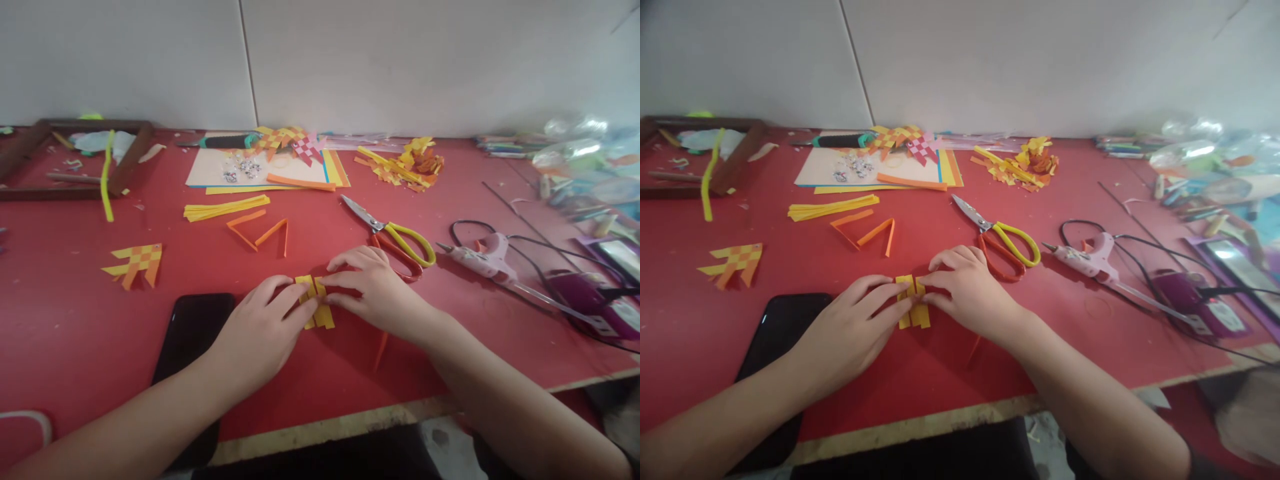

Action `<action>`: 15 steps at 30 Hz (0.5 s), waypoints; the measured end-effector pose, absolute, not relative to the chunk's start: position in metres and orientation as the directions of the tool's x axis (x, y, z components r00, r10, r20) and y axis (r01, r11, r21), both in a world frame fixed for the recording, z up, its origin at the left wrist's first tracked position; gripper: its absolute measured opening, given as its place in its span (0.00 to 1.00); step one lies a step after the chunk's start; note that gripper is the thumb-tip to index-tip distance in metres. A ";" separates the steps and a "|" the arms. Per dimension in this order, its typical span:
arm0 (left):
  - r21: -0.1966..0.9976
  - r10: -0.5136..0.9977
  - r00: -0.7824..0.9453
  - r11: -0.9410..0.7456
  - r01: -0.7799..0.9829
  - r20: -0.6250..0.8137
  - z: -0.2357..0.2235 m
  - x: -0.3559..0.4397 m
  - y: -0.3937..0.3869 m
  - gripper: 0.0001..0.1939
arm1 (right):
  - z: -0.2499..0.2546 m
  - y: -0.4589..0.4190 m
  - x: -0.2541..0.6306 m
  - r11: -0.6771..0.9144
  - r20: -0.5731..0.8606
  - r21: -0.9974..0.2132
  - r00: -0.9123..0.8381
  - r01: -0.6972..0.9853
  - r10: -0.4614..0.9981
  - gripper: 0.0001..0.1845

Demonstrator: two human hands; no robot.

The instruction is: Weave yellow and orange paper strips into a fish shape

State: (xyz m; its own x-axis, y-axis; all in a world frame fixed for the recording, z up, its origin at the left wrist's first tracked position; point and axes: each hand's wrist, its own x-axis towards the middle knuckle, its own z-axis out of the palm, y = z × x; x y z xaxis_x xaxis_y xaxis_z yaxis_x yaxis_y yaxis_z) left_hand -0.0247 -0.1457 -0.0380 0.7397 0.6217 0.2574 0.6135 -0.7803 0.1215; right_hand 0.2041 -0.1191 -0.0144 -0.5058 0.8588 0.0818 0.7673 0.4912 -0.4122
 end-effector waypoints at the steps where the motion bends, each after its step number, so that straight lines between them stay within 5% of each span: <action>1: 0.124 0.621 0.741 -0.781 0.612 0.257 -0.038 -0.025 -0.146 0.20 | -0.016 -0.119 0.204 0.491 0.093 -0.415 -0.501 0.766 0.861 0.07; 15: 0.143 0.619 0.727 -0.782 0.607 0.299 -0.038 -0.024 -0.146 0.18 | -0.014 -0.119 0.199 0.449 0.108 -0.449 -0.452 0.773 0.886 0.09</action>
